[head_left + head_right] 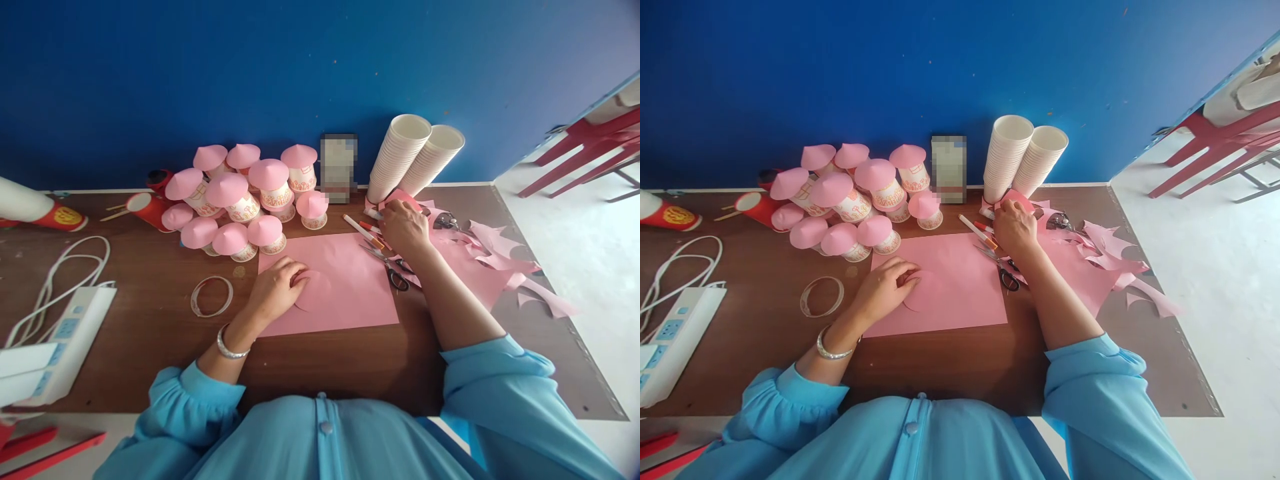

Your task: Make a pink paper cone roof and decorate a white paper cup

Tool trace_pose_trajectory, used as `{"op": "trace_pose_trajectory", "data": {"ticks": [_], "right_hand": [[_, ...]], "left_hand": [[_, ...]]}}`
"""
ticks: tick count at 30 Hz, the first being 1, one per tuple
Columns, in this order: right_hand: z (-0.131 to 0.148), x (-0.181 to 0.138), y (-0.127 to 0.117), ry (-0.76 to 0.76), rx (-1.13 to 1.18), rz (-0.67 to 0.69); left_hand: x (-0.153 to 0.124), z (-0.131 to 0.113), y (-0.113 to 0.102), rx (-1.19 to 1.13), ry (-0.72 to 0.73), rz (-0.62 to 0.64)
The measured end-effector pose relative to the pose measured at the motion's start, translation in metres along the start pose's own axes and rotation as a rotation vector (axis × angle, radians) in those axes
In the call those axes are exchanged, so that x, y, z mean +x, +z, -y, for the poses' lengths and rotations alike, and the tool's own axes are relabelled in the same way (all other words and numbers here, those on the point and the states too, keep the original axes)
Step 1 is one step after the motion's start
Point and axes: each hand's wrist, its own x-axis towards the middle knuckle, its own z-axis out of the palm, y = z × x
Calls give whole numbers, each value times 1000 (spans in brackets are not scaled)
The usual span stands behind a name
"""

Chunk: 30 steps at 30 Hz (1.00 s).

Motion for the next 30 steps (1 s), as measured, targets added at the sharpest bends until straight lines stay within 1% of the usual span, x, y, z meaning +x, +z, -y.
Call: {"op": "trace_pose_trajectory", "data": {"ticks": [4, 7, 12, 15, 18, 20, 22, 24, 25, 27, 28, 30], "right_hand": [[1, -1, -2, -6, 10, 2], [-3, -2, -4, -39, 25, 7], [-4, -5, -8, -59, 55, -14], [-4, -10, -11, -55, 109, -86], [-8, -15, -15, -75, 267, -202], [-8, -20, -19, -93, 379, -266], [-3, -27, -23, -129, 491, -315], [7, -36, -28, -224, 643, -319], [14, -42, -31, -300, 732, -287], [30, -52, -34, -490, 888, -154], [38, -56, -34, -579, 930, -75], [48, -58, -34, -729, 965, 9]], "left_hand": [[-1, 0, 1, 43, 10, -1], [-2, 1, 2, 43, 31, -17], [-2, 0, 0, 16, 73, -89], [-2, -4, -5, -23, 98, -169], [-1, -9, -11, -122, 127, -232], [0, -14, -13, -226, 127, -252], [2, -19, -13, -361, 96, -243], [6, -25, -11, -563, 33, -175], [8, -28, -10, -696, -4, -119], [13, -32, -6, -954, -64, 9], [15, -33, -5, -1044, -90, 57], [18, -33, -2, -1125, -136, 78]]}}
